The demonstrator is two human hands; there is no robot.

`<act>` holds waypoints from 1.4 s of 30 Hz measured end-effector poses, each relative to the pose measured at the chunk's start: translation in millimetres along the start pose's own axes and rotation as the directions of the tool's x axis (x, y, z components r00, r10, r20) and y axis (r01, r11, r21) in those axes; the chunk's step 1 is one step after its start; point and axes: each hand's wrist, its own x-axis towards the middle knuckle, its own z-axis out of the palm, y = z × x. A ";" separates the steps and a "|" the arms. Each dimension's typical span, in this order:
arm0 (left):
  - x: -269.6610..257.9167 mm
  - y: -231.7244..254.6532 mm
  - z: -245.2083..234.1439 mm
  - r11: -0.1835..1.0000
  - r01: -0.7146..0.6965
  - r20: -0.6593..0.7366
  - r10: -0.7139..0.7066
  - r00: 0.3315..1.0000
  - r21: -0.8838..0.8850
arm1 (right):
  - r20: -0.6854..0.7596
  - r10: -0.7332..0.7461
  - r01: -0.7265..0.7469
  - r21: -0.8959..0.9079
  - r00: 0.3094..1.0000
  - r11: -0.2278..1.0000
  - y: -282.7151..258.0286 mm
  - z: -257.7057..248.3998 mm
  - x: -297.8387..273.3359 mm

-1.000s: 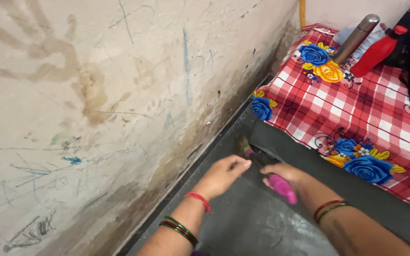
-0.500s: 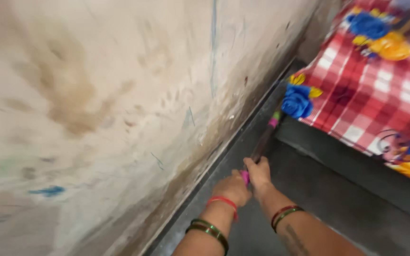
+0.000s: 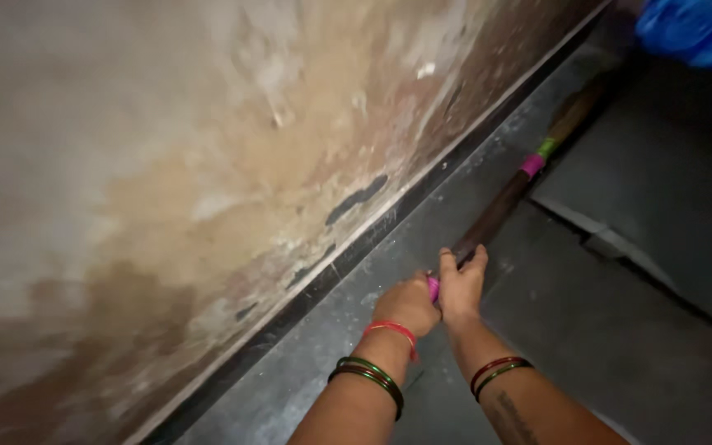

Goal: The person sweeps the floor with a broom, moving around furniture and along the wall. They adjust their grip on the broom handle and sweep debris toward a corner.

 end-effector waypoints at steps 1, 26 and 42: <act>15.3 -12.2 11.7 1.000 -0.011 0.003 0.011 1.000 -0.012 | 0.018 -0.037 0.038 -0.016 0.999 0.999 22.7 3.1 4.7; 259.2 -61.5 189.4 0.980 -0.097 -0.111 0.118 0.987 0.176 | 0.530 -0.077 0.202 -0.182 0.844 0.962 13.0 -59.4 34.2; 195.9 -108.5 159.5 0.978 -0.024 -0.219 0.070 0.973 0.208 | 0.661 -0.034 0.087 -0.048 0.750 0.995 32.9 -46.9 43.7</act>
